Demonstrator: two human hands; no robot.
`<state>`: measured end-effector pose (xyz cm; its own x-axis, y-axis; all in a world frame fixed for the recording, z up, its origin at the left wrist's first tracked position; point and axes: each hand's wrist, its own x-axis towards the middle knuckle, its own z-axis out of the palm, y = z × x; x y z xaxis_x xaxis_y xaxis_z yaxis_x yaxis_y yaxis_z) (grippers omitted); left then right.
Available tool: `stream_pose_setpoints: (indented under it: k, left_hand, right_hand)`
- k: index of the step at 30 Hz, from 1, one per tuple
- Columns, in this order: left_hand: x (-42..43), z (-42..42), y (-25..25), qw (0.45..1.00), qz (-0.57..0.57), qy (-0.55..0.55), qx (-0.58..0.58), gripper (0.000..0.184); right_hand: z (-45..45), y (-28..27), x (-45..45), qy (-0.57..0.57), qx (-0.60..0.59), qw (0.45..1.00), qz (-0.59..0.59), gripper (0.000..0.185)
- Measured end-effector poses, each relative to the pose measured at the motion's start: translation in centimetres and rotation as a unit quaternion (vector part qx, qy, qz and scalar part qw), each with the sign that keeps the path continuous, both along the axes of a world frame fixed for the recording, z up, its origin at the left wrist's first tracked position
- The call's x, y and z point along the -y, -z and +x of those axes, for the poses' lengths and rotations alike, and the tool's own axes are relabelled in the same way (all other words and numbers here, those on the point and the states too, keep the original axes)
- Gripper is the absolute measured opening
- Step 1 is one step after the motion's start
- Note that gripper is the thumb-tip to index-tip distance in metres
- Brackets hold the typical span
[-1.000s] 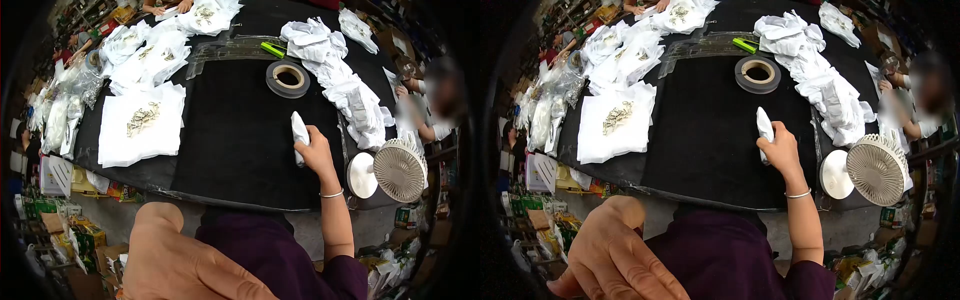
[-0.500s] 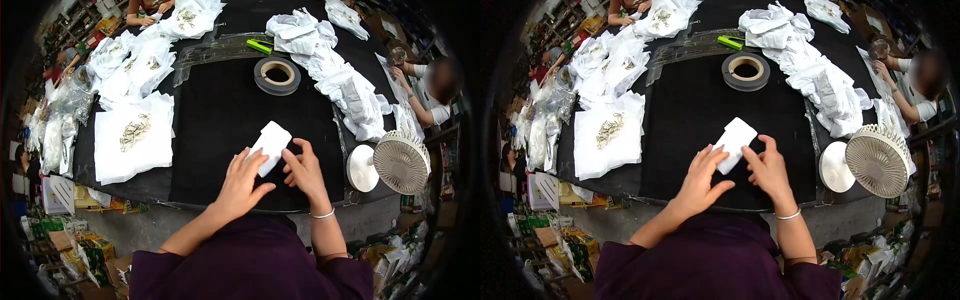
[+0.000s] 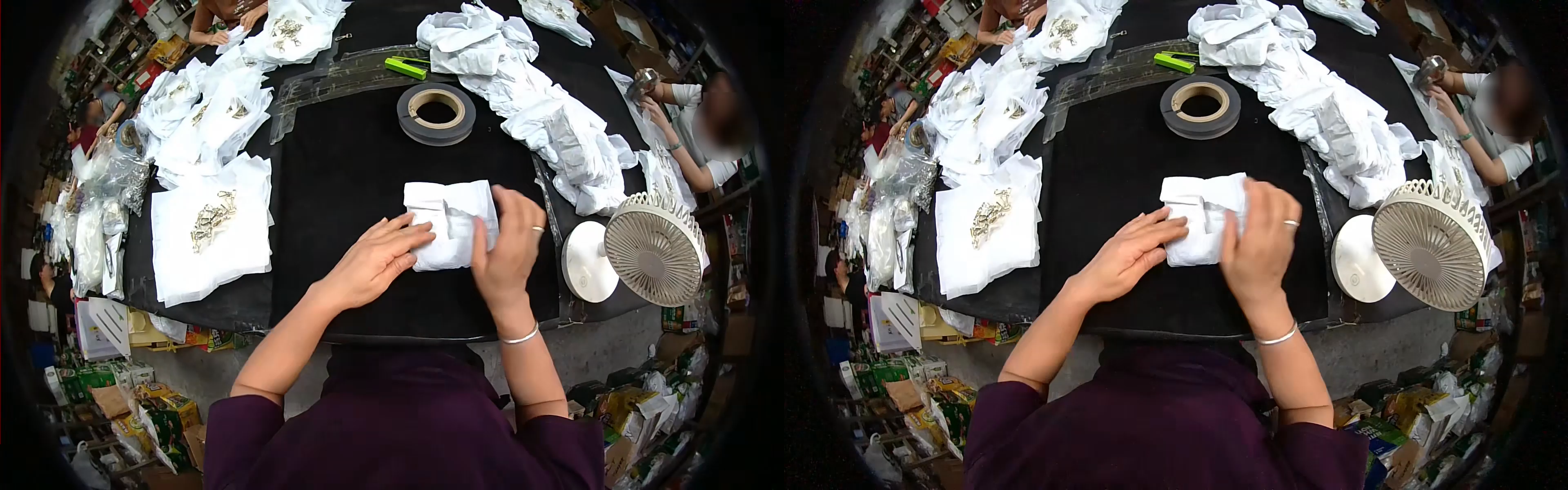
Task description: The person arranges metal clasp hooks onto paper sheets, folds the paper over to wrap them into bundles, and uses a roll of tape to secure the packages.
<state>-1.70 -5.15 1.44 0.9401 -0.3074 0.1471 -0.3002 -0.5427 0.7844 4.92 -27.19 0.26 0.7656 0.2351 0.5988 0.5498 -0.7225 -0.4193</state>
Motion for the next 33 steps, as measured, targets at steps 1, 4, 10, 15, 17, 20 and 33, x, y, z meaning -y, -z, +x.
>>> stream_pose_setpoints:
  k: [1,4,10,15,17,20,33]
  left_hand:
    - [0.0,1.4,0.8,0.999,0.04,0.001,0.011,0.035]
    - [-0.3,6.2,1.8,0.993,0.11,-0.019,0.037,0.04]
    - [-0.6,9.1,1.7,0.945,0.286,-0.103,0.122,0.03]
    - [2.4,6.9,1.6,0.938,0.242,0.011,0.248,0.016]
    - [2.1,5.5,1.6,0.942,0.213,0.055,0.254,0.013]
    - [-0.9,4.0,1.5,0.937,0.217,0.013,0.273,0.011]
    - [-4.6,-1.5,1.4,0.956,0.196,-0.034,0.217,0.018]
  right_hand:
    - [-1.2,-0.4,-0.6,-0.094,0.044,0.995,-0.001,0.054]
    - [-4.6,-0.7,-1.7,-0.178,-0.018,0.982,-0.057,0.046]
    - [-9.6,-3.6,1.5,-0.32,-0.194,0.902,-0.217,0.028]
    - [-6.1,-7.0,-0.4,-0.336,-0.183,0.918,-0.1,0.024]
    - [-4.9,-5.5,-1.3,-0.255,-0.097,0.96,-0.061,0.022]
    - [-3.8,-1.7,0.5,-0.196,-0.164,0.96,-0.116,0.021]
    - [3.3,3.1,-3.5,-0.188,-0.198,0.951,0.147,0.013]
